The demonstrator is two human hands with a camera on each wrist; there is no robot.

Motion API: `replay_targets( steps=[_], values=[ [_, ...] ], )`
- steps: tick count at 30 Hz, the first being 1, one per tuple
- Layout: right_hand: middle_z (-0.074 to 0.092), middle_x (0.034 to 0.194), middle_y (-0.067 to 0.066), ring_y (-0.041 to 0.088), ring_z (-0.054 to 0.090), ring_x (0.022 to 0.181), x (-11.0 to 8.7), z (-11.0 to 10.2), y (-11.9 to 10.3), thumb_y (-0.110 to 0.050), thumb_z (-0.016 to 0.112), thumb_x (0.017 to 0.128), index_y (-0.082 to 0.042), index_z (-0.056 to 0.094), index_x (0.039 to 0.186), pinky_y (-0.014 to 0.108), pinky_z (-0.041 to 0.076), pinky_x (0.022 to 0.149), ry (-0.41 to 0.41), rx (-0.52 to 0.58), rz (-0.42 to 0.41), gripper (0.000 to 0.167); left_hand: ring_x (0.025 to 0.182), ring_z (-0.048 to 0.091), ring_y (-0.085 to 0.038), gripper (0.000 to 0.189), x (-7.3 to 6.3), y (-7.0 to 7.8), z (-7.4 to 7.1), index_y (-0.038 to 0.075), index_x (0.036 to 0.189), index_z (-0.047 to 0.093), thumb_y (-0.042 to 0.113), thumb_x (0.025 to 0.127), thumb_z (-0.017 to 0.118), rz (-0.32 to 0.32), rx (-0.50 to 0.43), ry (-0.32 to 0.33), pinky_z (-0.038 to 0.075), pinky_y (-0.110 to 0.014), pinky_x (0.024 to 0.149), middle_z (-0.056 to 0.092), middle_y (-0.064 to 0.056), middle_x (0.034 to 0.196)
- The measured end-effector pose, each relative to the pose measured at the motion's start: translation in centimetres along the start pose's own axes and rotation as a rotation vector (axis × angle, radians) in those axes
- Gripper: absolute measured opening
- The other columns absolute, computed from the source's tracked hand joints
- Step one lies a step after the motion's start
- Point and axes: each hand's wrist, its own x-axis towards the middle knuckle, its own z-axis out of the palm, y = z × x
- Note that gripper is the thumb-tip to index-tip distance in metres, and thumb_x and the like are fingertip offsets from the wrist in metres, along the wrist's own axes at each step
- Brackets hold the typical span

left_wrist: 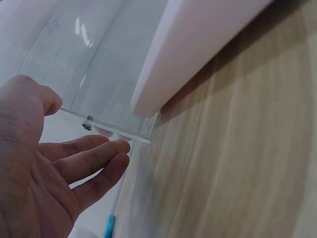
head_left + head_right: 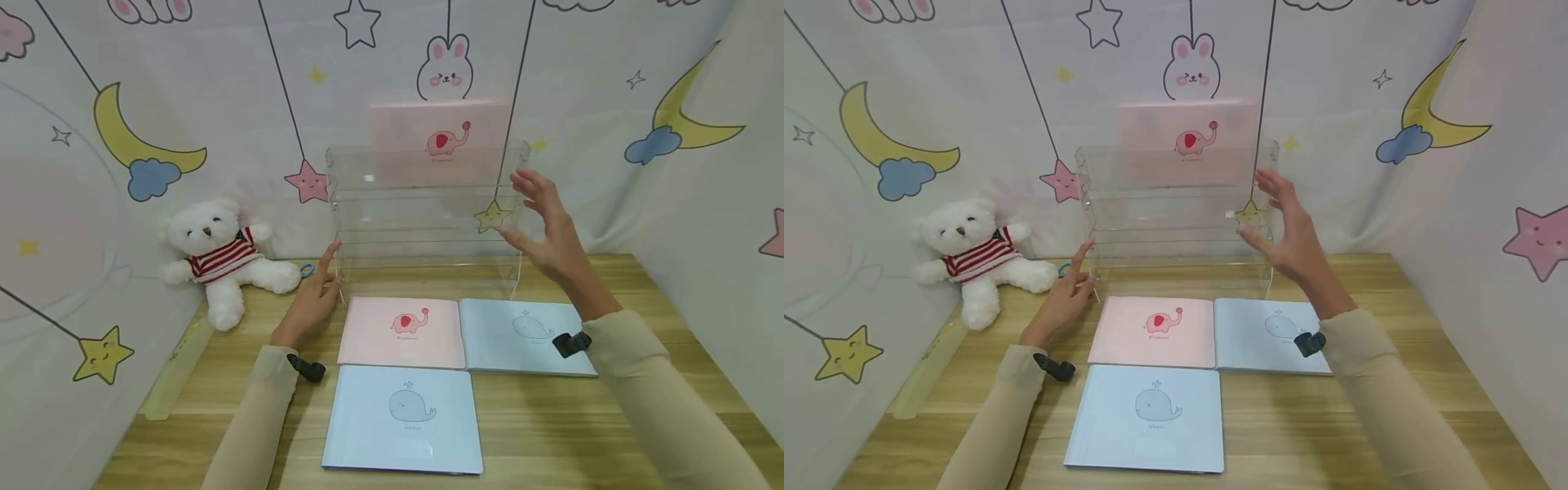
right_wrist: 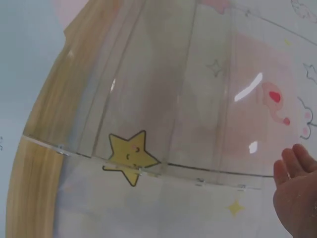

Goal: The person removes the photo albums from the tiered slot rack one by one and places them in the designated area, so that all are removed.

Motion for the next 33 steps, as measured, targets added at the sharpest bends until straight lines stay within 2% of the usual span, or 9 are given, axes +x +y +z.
replay_targets(
  steps=[5, 8, 15, 22, 28, 33],
  values=[
    [0.042, 0.172, 0.007, 0.03, 0.039, 0.16, 2.4, -0.3, -0.3, -0.017, 0.071, 0.097, -0.024, 0.035, 0.166, 0.06, 0.03, 0.13, 0.044, 0.028, 0.041, 0.078, 0.119, 0.076, -0.041, 0.076, 0.0, 0.1, 0.0, 0.053, 0.17, 0.009, 0.023, 0.114, 0.051, -0.003, 0.003, -0.002, 0.059, -0.056, 0.092, 0.068, -0.03, 0.14],
    [0.04, 0.173, 0.006, 0.029, 0.037, 0.162, 3.8, -0.4, -0.6, -0.02, 0.071, 0.098, -0.023, 0.033, 0.167, 0.057, 0.028, 0.132, 0.056, 0.051, 0.064, 0.079, 0.12, 0.075, -0.043, 0.077, -0.1, 0.1, 0.0, 0.051, 0.171, 0.009, 0.022, 0.113, 0.051, 0.001, 0.002, 0.001, 0.059, -0.059, 0.094, 0.067, -0.031, 0.141],
    [0.033, 0.177, 0.007, 0.026, 0.031, 0.165, 7.1, -1.2, -0.8, -0.023, 0.072, 0.1, -0.025, 0.03, 0.168, 0.047, 0.023, 0.135, 0.077, 0.023, 0.133, 0.081, 0.118, 0.076, -0.041, 0.078, -0.2, 0.2, 0.3, 0.049, 0.171, 0.01, 0.019, 0.113, 0.052, 0.001, -0.014, 0.009, 0.059, -0.052, 0.09, 0.069, -0.03, 0.139],
    [0.032, 0.178, 0.005, 0.021, 0.03, 0.165, 9.3, -1.3, -0.4, -0.028, 0.071, 0.101, -0.028, 0.029, 0.169, 0.041, 0.023, 0.136, 0.086, 0.017, 0.214, 0.08, 0.115, 0.078, -0.041, 0.078, -0.2, 0.2, 0.4, 0.049, 0.171, 0.011, 0.019, 0.113, 0.053, 0.003, -0.001, 0.016, 0.058, -0.054, 0.091, 0.07, -0.03, 0.137],
    [0.034, 0.177, 0.002, 0.022, 0.032, 0.165, 10.9, -0.7, -0.2, -0.032, 0.07, 0.102, -0.027, 0.027, 0.17, 0.041, 0.023, 0.136, 0.08, 0.013, 0.265, 0.081, 0.114, 0.078, -0.04, 0.077, -0.2, 0.1, 0.4, 0.049, 0.171, 0.01, 0.02, 0.113, 0.053, 0.005, 0.0, 0.004, 0.058, -0.054, 0.092, 0.071, -0.03, 0.136],
    [0.036, 0.176, 0.001, 0.023, 0.033, 0.164, 11.9, -0.2, -0.4, -0.032, 0.07, 0.102, -0.027, 0.027, 0.17, 0.045, 0.022, 0.136, 0.087, 0.057, 0.294, 0.081, 0.109, 0.08, -0.039, 0.077, -0.1, 0.2, 0.1, 0.05, 0.171, 0.01, 0.021, 0.113, 0.052, 0.0, 0.008, 0.008, 0.058, -0.055, 0.092, 0.072, -0.029, 0.135]
  ],
)
